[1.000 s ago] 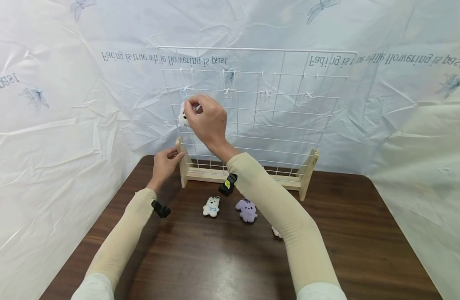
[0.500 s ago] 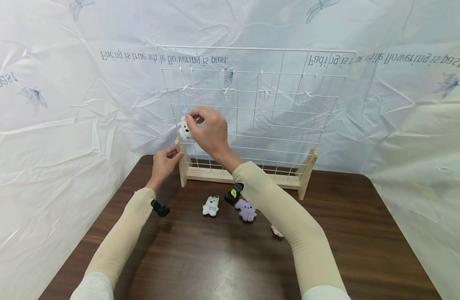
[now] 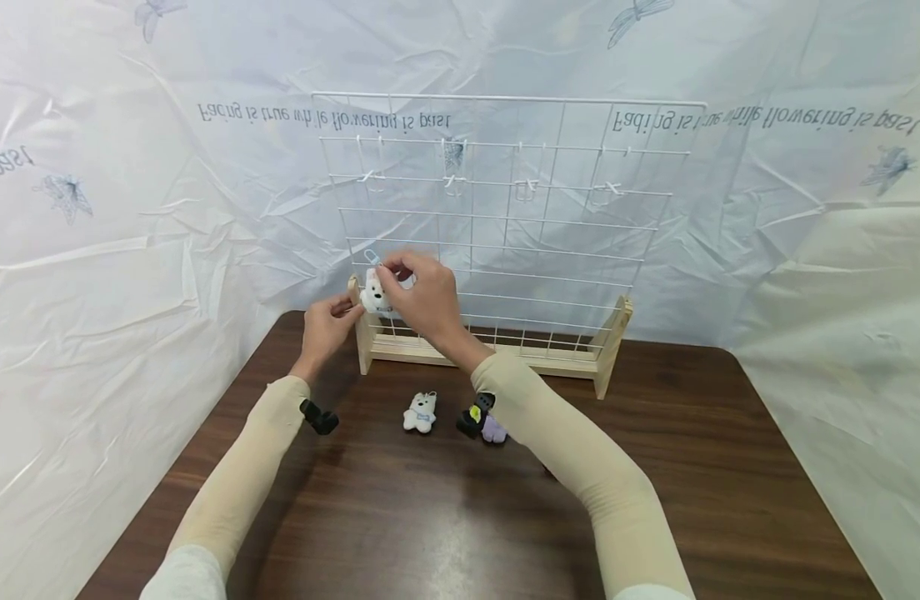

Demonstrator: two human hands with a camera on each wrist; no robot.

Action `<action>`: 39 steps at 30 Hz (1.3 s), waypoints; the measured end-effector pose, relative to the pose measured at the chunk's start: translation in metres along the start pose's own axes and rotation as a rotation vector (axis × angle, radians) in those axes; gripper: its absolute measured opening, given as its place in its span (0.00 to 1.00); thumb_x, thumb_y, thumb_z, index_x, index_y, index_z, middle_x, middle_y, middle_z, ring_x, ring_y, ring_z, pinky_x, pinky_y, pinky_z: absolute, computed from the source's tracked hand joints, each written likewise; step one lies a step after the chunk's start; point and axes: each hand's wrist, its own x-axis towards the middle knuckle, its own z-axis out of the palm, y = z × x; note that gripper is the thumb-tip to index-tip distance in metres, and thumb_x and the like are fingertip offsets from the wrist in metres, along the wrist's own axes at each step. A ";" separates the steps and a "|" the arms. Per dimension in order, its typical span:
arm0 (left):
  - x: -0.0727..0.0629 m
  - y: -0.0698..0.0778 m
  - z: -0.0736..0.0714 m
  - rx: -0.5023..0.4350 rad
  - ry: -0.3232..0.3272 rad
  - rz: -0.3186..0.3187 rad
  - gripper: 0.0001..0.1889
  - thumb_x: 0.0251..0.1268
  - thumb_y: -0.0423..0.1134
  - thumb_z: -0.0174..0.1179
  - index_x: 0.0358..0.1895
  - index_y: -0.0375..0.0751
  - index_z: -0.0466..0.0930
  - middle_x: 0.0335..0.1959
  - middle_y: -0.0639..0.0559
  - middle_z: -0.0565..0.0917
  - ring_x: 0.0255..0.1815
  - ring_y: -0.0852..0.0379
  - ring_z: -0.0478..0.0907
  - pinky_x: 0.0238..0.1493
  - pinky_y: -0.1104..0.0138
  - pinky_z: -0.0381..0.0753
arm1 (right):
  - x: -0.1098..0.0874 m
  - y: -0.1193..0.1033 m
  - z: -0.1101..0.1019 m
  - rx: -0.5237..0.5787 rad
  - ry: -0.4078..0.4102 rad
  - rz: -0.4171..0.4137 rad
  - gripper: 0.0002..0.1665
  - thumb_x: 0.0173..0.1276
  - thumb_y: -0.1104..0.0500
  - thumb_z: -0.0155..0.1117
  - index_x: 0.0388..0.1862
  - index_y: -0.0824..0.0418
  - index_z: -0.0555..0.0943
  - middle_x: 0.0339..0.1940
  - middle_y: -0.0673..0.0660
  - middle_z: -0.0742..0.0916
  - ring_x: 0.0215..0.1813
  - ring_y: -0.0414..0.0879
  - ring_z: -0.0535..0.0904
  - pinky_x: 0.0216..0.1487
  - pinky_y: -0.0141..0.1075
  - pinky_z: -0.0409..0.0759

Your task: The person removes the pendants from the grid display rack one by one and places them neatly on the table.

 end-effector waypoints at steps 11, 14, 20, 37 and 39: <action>-0.001 0.000 0.000 -0.008 -0.001 -0.012 0.21 0.70 0.43 0.68 0.58 0.31 0.84 0.52 0.37 0.87 0.54 0.46 0.87 0.52 0.55 0.87 | -0.037 0.009 0.013 0.039 -0.096 0.093 0.08 0.74 0.55 0.66 0.41 0.57 0.88 0.34 0.50 0.90 0.36 0.38 0.83 0.34 0.32 0.83; -0.001 0.001 0.000 -0.008 0.003 -0.013 0.20 0.69 0.42 0.69 0.57 0.31 0.85 0.52 0.37 0.87 0.53 0.45 0.87 0.52 0.55 0.87 | -0.046 0.012 0.017 0.063 -0.125 0.104 0.07 0.74 0.55 0.66 0.41 0.56 0.88 0.33 0.49 0.89 0.34 0.38 0.83 0.34 0.32 0.83; -0.001 0.001 -0.001 -0.009 -0.001 -0.012 0.19 0.69 0.41 0.69 0.57 0.32 0.85 0.52 0.37 0.88 0.53 0.45 0.87 0.52 0.53 0.87 | -0.066 0.018 0.024 0.077 -0.178 0.147 0.06 0.74 0.55 0.67 0.41 0.56 0.88 0.34 0.48 0.90 0.34 0.36 0.83 0.34 0.32 0.82; 0.000 0.002 -0.001 -0.016 -0.001 -0.010 0.19 0.70 0.41 0.68 0.57 0.32 0.85 0.51 0.36 0.88 0.52 0.44 0.87 0.51 0.53 0.87 | -0.113 0.034 0.046 0.120 -0.312 0.238 0.05 0.75 0.55 0.67 0.42 0.55 0.87 0.34 0.48 0.89 0.32 0.33 0.83 0.33 0.30 0.83; 0.000 0.001 -0.001 -0.016 -0.001 -0.010 0.19 0.70 0.41 0.68 0.58 0.32 0.84 0.51 0.36 0.88 0.52 0.44 0.87 0.51 0.52 0.87 | -0.117 0.035 0.049 0.120 -0.332 0.253 0.06 0.75 0.55 0.67 0.42 0.55 0.87 0.32 0.47 0.89 0.31 0.33 0.82 0.32 0.30 0.83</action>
